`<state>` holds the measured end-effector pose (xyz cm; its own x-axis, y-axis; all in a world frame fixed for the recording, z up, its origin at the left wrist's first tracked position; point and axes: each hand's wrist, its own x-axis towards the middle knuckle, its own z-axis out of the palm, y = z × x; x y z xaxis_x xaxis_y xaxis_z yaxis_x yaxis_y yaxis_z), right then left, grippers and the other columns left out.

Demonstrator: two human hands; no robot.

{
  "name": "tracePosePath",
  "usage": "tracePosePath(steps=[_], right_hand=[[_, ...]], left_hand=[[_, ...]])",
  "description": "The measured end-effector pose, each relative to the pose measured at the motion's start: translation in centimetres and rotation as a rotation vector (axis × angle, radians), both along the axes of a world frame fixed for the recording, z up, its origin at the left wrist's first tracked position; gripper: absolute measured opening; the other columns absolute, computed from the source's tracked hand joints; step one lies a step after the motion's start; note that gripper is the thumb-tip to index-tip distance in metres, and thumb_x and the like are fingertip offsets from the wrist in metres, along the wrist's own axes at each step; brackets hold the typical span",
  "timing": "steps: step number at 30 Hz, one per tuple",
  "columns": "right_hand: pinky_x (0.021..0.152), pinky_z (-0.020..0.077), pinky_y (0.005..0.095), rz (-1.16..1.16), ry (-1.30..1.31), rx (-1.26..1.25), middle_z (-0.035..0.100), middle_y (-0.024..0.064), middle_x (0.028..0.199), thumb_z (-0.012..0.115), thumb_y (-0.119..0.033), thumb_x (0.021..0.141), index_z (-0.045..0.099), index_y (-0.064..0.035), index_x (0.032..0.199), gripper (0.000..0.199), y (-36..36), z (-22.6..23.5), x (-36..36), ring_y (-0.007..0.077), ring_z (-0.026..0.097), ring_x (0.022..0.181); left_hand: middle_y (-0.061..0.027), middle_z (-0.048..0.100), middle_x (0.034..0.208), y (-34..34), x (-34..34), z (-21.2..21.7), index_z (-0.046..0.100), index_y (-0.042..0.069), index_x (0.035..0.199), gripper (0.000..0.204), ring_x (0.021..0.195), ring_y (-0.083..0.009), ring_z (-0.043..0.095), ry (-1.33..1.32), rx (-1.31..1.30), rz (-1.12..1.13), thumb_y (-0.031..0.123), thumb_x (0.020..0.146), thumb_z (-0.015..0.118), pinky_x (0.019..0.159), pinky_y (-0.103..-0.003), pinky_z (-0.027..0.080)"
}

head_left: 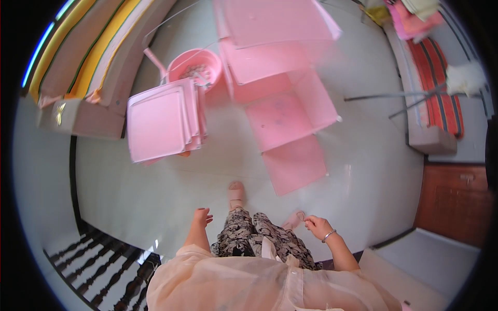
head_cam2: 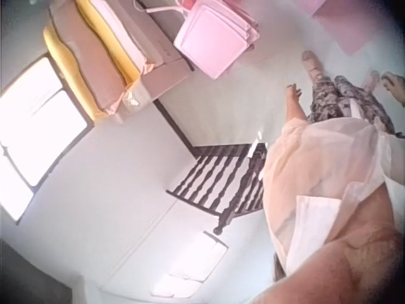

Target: The person assembles a pink modular storage cabinet by connecting plastic panels with white connectors, handling several panels and connectors one at a time and pressing them together by hand.

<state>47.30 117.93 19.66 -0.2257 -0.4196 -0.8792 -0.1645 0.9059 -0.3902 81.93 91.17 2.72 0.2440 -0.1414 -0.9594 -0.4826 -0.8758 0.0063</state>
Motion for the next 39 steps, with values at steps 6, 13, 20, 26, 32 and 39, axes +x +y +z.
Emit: tracePosePath(steps=[6,13,20,26,32,39], right_hand=[[0.056,0.0466,0.0253,-0.471,-0.059,0.208,0.060,0.0082,0.071,0.044,-0.018,0.079,0.053,-0.0026,0.089,0.020,15.8,-0.9,1.6,0.0144,0.058,0.062],[0.045,0.0460,0.0288,-0.991,-0.124,0.431,0.059,0.0090,0.066,0.046,-0.019,0.078,0.053,-0.0023,0.083,0.019,40.0,-1.0,2.2,0.0172,0.057,0.050],[0.044,0.0455,0.0311,-1.264,-0.098,0.497,0.059,0.0124,0.066,0.045,-0.015,0.077,0.051,-0.0023,0.086,0.016,47.8,0.2,-1.7,0.0197,0.057,0.050],[0.047,0.0454,0.0298,-0.986,-0.159,0.276,0.059,0.0096,0.069,0.045,-0.021,0.078,0.052,-0.0035,0.087,0.020,44.0,-3.0,-11.2,0.0176,0.057,0.055],[0.048,0.0451,0.0253,-0.717,-0.131,0.053,0.059,0.0084,0.072,0.043,-0.020,0.080,0.051,-0.0025,0.091,0.022,37.8,-5.0,-24.5,0.0145,0.058,0.058],[0.048,0.0450,0.0241,-0.583,-0.036,-0.012,0.059,0.0079,0.073,0.044,-0.020,0.081,0.051,-0.0045,0.093,0.021,40.2,-9.5,-40.8,0.0125,0.056,0.058]], left_hand=[[-0.0081,0.051,0.083,0.5,-8.5,2.3,0.043,0.003,0.101,0.031,0.067,-0.0224,0.056,0.111,-0.092,-0.418,0.013,0.073,0.052,0.054,-0.034,0.046],[-0.0094,0.054,0.083,10.5,-24.0,6.5,0.047,0.001,0.098,0.027,0.063,-0.0193,0.057,0.344,-0.197,-0.554,0.015,0.075,0.050,0.048,-0.030,0.046],[-0.0098,0.054,0.090,17.6,-30.9,8.9,0.046,0.002,0.100,0.030,0.068,-0.0220,0.057,0.350,-0.009,-0.787,0.022,0.078,0.050,0.054,-0.033,0.048],[-0.0095,0.057,0.082,19.7,-33.5,9.5,0.049,0.002,0.093,0.022,0.063,-0.0217,0.058,0.280,-0.026,-0.808,0.017,0.076,0.048,0.050,-0.033,0.047],[-0.0111,0.057,0.081,23.9,-34.0,6.6,0.049,0.002,0.091,0.019,0.062,-0.0238,0.058,0.135,0.031,-0.769,0.014,0.076,0.047,0.052,-0.036,0.048],[-0.0119,0.057,0.080,30.9,-40.5,-1.9,0.049,0.003,0.093,0.019,0.060,-0.0261,0.058,0.092,0.045,-0.565,0.014,0.078,0.044,0.050,-0.038,0.048]])
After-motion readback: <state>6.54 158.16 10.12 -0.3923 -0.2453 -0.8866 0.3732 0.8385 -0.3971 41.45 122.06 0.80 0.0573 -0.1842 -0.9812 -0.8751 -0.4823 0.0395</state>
